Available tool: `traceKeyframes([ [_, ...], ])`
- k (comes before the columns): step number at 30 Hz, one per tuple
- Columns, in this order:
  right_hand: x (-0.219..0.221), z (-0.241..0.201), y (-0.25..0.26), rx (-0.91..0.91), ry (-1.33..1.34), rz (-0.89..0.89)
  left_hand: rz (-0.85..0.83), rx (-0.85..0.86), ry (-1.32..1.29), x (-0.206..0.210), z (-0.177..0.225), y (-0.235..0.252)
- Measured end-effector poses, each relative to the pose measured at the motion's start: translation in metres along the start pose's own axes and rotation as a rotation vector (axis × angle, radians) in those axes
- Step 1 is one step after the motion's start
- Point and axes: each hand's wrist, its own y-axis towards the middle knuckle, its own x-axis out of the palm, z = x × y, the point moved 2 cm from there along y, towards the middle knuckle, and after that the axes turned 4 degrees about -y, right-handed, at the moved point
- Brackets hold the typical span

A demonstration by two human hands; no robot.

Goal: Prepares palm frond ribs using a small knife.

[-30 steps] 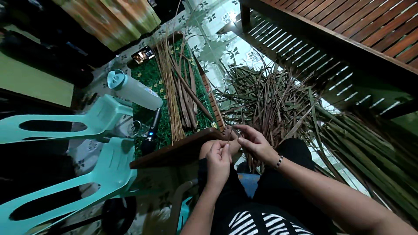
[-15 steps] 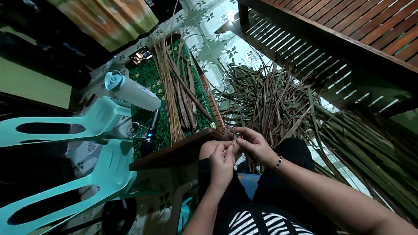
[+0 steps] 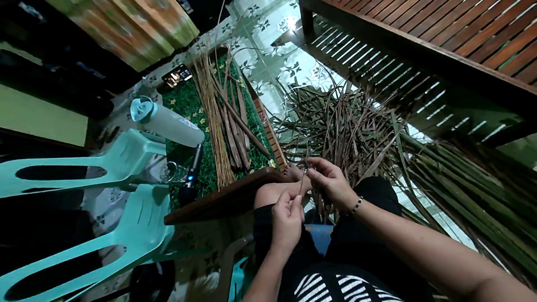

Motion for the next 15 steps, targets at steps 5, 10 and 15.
traceKeyframes([
  [5,-0.012,-0.006,0.008,-0.001,-0.020,0.091,-0.024,-0.009,0.014,0.001,-0.005,-0.008],
  [10,-0.049,-0.010,0.020,-0.009,-0.079,0.230,-0.020,-0.063,-0.026,-0.004,-0.011,-0.016],
  [15,-0.026,-0.005,0.016,-0.021,-0.032,0.034,0.000,-0.149,-0.126,-0.012,-0.001,-0.001],
])
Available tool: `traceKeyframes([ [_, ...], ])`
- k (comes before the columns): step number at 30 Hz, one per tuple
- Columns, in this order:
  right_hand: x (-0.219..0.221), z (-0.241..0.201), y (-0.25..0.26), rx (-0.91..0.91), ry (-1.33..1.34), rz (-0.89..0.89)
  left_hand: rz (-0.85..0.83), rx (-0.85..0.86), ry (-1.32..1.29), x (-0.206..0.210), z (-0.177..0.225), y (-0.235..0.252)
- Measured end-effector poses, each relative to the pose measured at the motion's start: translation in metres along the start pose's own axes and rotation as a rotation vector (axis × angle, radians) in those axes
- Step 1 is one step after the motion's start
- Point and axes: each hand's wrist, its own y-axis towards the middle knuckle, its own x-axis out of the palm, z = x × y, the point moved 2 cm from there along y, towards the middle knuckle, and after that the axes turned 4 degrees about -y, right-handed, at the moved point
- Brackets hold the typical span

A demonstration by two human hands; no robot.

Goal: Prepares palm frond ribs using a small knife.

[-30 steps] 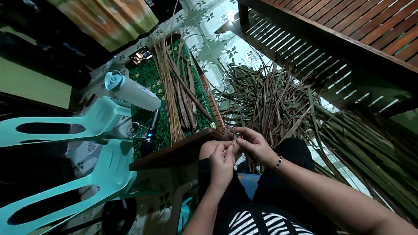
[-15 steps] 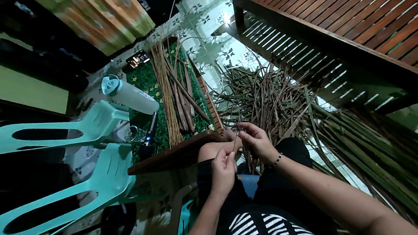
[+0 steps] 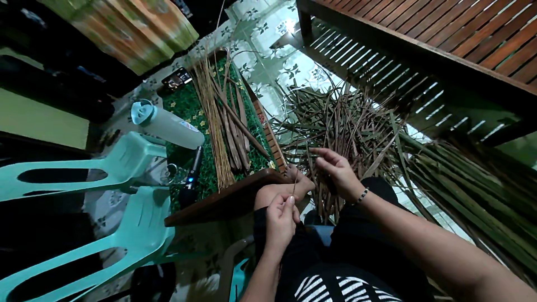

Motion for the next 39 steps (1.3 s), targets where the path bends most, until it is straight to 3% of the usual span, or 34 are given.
traceKeyframes([
  [7,0.028,-0.002,-0.019,-0.032,-0.070,-0.300,-0.029,0.015,-0.049,0.000,0.007,0.010],
  [15,0.031,0.000,-0.022,-0.052,-0.064,-0.388,-0.070,0.014,-0.150,0.000,0.006,0.014],
  [28,0.025,-0.002,-0.018,-0.064,-0.042,-0.299,-0.088,0.005,-0.121,0.001,0.008,0.010],
  [39,0.004,-0.004,-0.005,-0.038,0.027,-0.057,-0.137,-0.040,-0.097,0.003,0.003,-0.003],
])
